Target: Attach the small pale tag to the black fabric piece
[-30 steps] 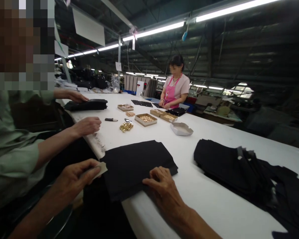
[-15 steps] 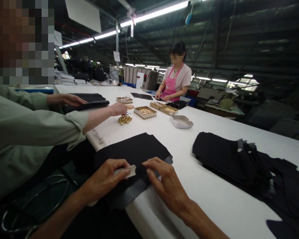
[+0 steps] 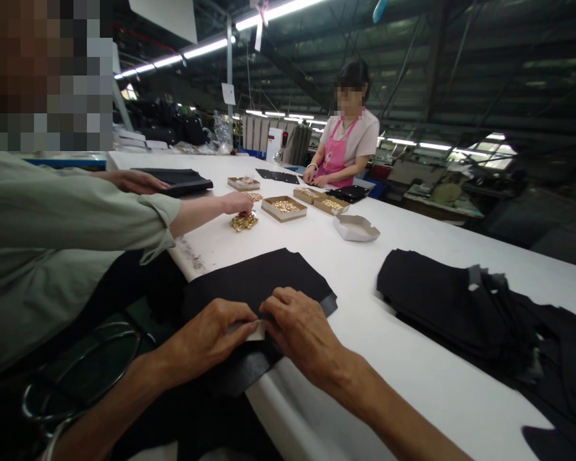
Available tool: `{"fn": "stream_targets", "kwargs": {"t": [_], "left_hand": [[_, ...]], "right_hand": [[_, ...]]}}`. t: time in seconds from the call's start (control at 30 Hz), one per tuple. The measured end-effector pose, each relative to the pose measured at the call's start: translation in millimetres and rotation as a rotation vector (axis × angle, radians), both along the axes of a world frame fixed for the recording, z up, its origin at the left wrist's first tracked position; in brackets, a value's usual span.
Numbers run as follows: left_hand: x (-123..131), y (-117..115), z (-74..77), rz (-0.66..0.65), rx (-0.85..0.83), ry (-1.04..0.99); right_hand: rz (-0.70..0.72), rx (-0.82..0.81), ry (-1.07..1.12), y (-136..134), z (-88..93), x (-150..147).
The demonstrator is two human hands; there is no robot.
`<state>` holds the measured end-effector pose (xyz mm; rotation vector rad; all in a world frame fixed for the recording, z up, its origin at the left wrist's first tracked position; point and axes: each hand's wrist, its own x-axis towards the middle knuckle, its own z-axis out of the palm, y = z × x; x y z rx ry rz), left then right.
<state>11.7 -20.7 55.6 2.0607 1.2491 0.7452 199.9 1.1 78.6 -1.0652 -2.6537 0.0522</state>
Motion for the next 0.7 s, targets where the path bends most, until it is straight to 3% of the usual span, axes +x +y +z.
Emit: {"fn": "stream_targets", "kwargs": {"t": [0.3,0.47,0.7], "left_hand": [[-1.6,-2.6,0.2,-0.022,0.038,-0.033],[-0.1,-2.4,-1.2,0.025,-0.080,-0.230],[-0.5,3.4,-9.9,0.076,-0.226,-0.566]], "right_hand": [[0.074,0.037,-0.107,-1.4,3.0,-3.5],[0.087,0.134,0.068,-8.9,-1.9,-4.3],[0.131,0.415,0.192,-20.3,-5.9,-16.0]]}}
